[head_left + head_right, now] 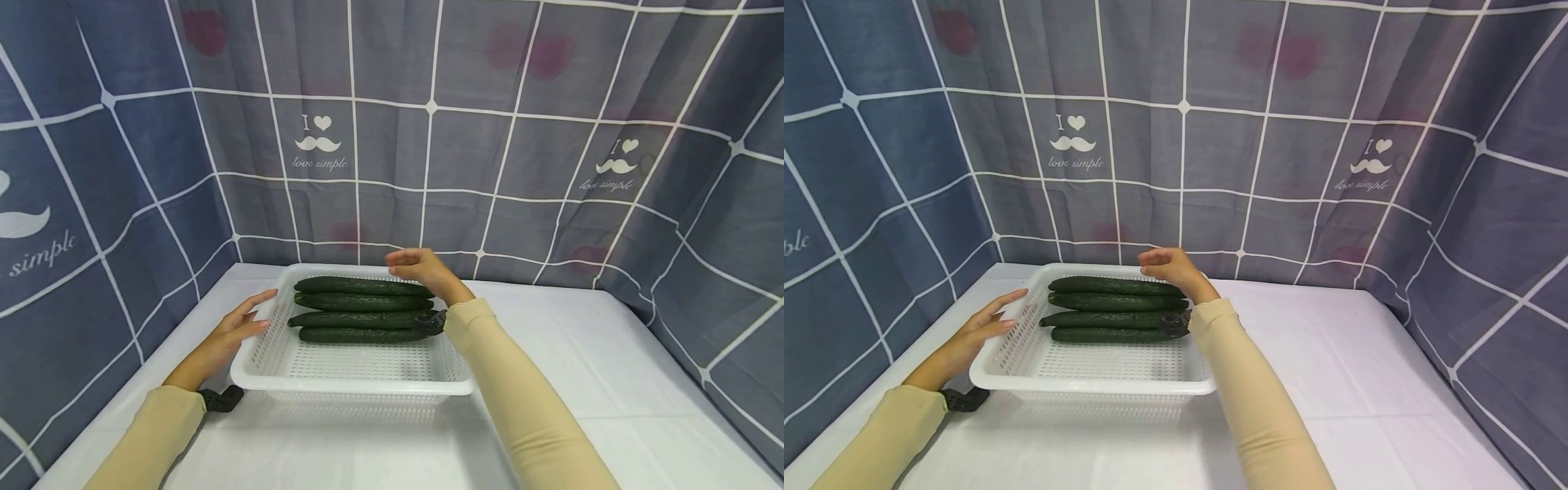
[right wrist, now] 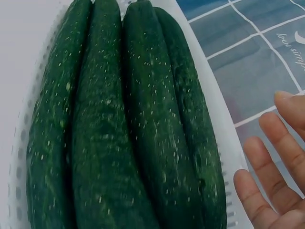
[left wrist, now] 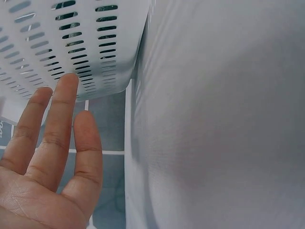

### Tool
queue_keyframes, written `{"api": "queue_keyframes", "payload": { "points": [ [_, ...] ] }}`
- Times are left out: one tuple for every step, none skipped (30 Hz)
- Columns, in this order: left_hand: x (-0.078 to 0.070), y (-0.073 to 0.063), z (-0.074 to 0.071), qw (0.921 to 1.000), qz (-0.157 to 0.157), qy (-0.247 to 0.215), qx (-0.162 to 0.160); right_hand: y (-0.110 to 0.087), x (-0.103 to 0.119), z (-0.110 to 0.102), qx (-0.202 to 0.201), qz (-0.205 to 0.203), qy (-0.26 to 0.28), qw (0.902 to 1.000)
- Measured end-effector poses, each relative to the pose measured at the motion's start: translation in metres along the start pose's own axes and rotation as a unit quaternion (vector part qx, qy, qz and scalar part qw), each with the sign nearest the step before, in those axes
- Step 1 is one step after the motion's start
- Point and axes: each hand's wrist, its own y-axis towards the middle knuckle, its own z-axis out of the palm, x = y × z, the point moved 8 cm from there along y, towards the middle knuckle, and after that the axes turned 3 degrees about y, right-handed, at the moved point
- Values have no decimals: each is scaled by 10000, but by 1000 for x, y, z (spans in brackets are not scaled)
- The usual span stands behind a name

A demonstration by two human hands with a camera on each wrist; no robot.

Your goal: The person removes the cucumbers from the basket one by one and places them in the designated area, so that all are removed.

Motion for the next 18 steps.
{"api": "queue_keyframes", "payload": {
  "points": [
    [0, 0, 0, 10000, -1, -7, -5, 1, 0, 1, 1, 39, -21, 10000],
    [0, 0, 0, 10000, 0, -17, -3, 3, 0, 3, 2, 77, -48, 10000],
    [0, 0, 0, 10000, 8, -31, 2, 4, 0, 4, 3, 112, -92, 9999],
    [0, 0, 0, 10000, 12, -41, 7, 6, 0, 5, 4, 145, -136, 9998],
    [0, 0, 1, 10000, 18, -55, 18, 7, 0, 7, 3, 174, -185, 9997],
    [0, 1, 1, 10000, 26, -71, 33, 8, 0, 9, 1, 190, -232, 9995],
    [0, 0, 1, 9999, 29, -88, 42, 9, 0, 10, -6, 213, -250, 9995],
    [0, 0, 2, 9999, 35, -101, 51, 10, -1, 12, -9, 220, -268, 9994],
    [-1, 0, 2, 9999, 36, -117, 56, 11, -1, 13, -26, 219, -314, 9993],
    [-1, 0, 2, 9999, 35, -113, 60, 12, -2, 14, -48, 209, -366, 9991],
    [-1, 0, 2, 9999, 33, -113, 63, 12, -3, 15, -80, 207, -413, 9989],
    [-1, 0, 2, 9999, 33, -112, 66, 13, -4, 16, -118, 209, -453, 9987],
    [-1, 0, 2, 9999, 38, -123, 65, 13, -5, 16, -135, 209, -515, 9984],
    [-2, 1, 2, 9999, 39, -130, 67, 13, -5, 17, -143, 198, -596, 9979],
    [-2, 1, 2, 9999, 37, -133, 68, 13, -6, 18, -154, 197, -684, 9973],
    [-2, 1, 2, 9999, 33, -130, 72, 12, -6, 19, -151, 188, -775, 9967],
    [-1, 1, 2, 9999, 34, -143, 76, 12, -6, 20, -145, 179, -905, 9956],
    [-1, 1, 2, 9998, 44, -161, 78, 12, -6, 21, -127, 166, -1056, 9942]
  ]
}}
